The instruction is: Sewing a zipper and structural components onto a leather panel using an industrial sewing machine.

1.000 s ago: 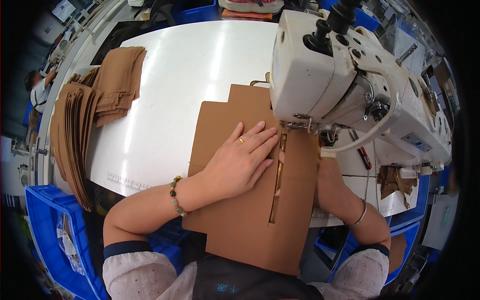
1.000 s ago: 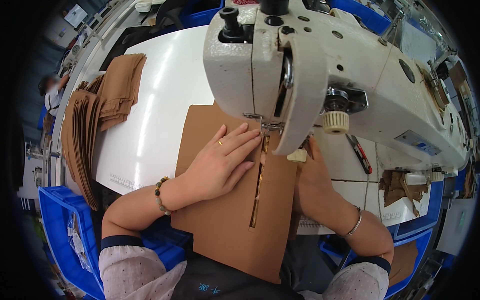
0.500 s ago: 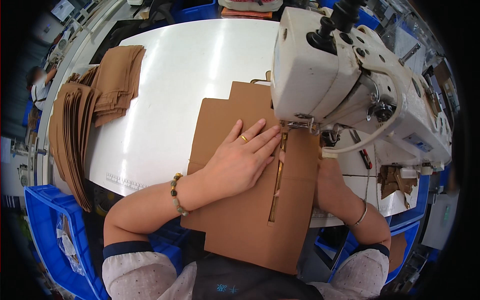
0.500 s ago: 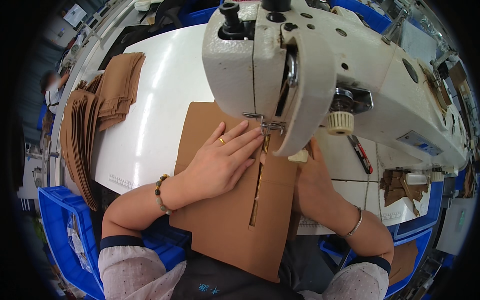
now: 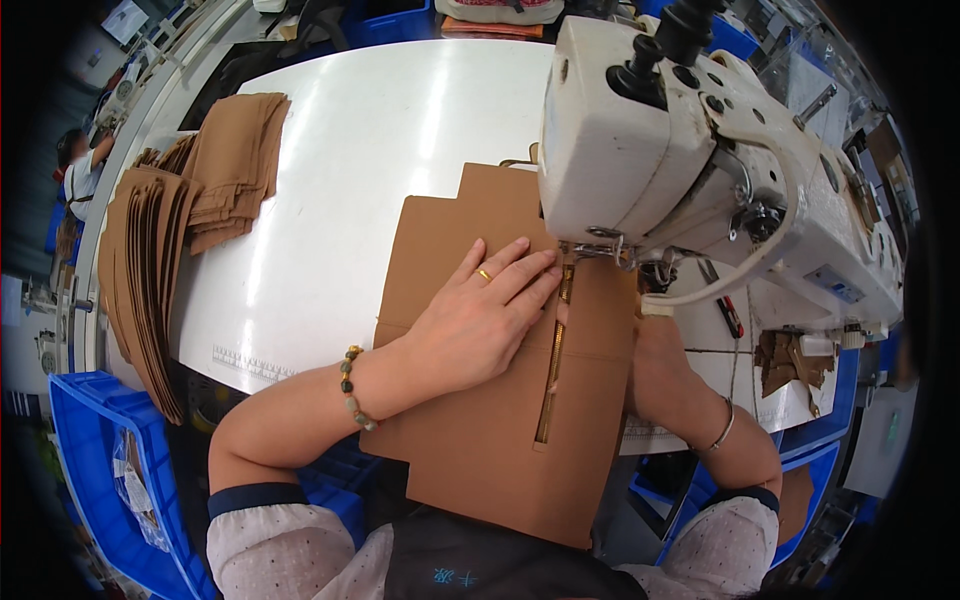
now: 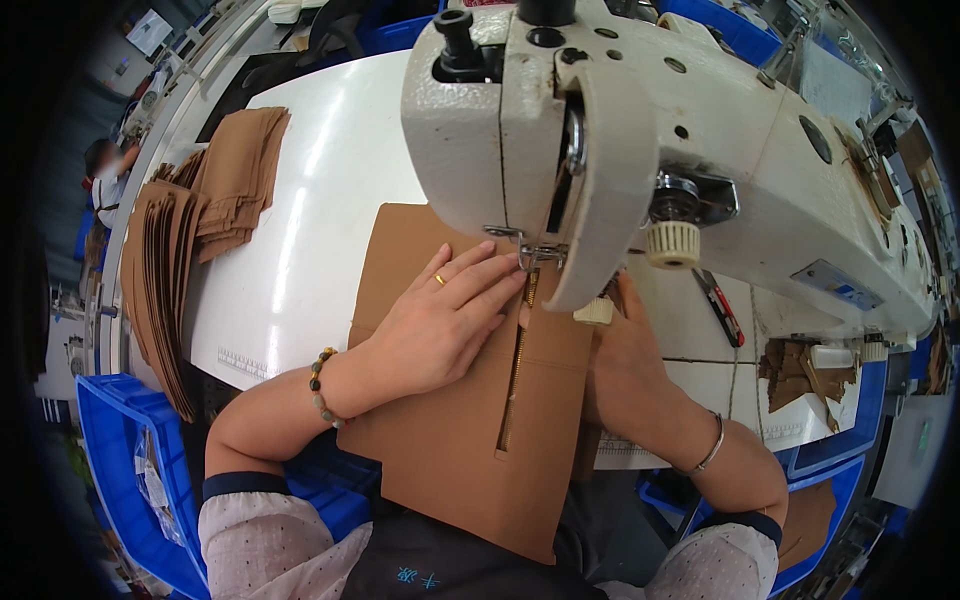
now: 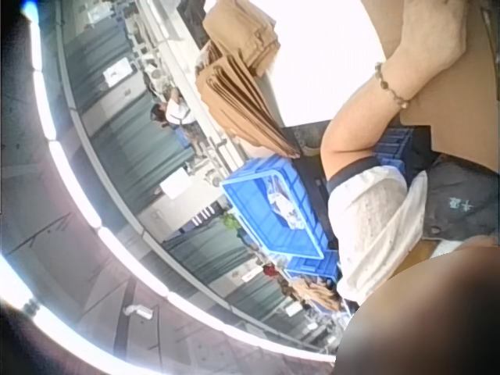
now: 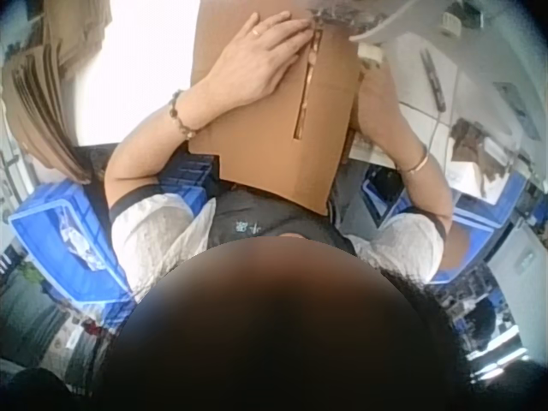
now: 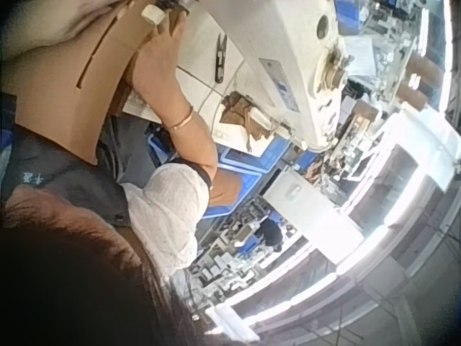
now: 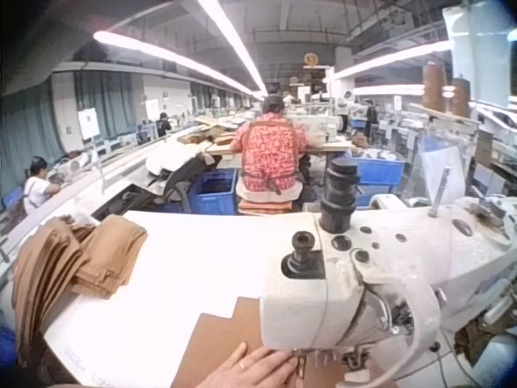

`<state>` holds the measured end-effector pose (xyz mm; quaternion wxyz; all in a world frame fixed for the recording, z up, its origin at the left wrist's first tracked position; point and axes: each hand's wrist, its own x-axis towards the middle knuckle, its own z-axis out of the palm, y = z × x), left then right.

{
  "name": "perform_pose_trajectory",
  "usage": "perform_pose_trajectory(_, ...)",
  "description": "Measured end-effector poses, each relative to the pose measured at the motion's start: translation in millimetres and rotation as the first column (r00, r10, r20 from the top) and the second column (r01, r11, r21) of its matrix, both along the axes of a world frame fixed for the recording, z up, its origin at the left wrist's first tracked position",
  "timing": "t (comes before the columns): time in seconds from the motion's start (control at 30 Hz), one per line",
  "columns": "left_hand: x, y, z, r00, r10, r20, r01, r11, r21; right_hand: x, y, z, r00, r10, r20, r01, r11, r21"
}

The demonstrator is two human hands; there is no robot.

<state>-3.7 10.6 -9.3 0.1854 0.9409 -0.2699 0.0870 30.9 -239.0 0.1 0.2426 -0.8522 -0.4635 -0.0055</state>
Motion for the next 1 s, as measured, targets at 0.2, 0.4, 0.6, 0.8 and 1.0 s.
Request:
perform_pose_trajectory(0.2, -0.2, 0.8, 0.6, 0.999, -0.018, -0.026, 0.017, 0.999, -0.036, 0.5, -1.8, 0.3, 1.000, 0.009, -0.020, -0.009, 1.000, -0.022)
perform_pose_trajectory(0.4, -0.3, 0.6, 0.8, 0.999, -0.029, -0.015, 0.029, 1.000, 0.001, 1.4, -2.1, -1.8, 0.999, 0.017, -0.031, -0.017, 1.000, -0.022)
perform_pose_trajectory(0.6, -0.5, -1.0, 2.2, 1.000, -0.018, 0.001, 0.018, 0.999, 0.030, 1.7, -2.4, -4.6, 0.998, 0.017, 0.054, -0.015, 0.999, -0.051)
perform_pose_trajectory(0.8, 0.8, -2.5, 6.2, 1.000, 0.002, 0.021, -0.004, 0.996, 0.088, 1.6, -1.6, -4.5, 0.999, 0.017, 0.043, -0.014, 0.997, -0.072)
perform_pose_trajectory(1.0, 5.3, -4.5, 7.9, 0.997, 0.005, 0.076, -0.013, 0.994, 0.104, 1.5, -3.1, -4.9, 1.000, 0.019, 0.019, -0.018, 0.998, -0.063)
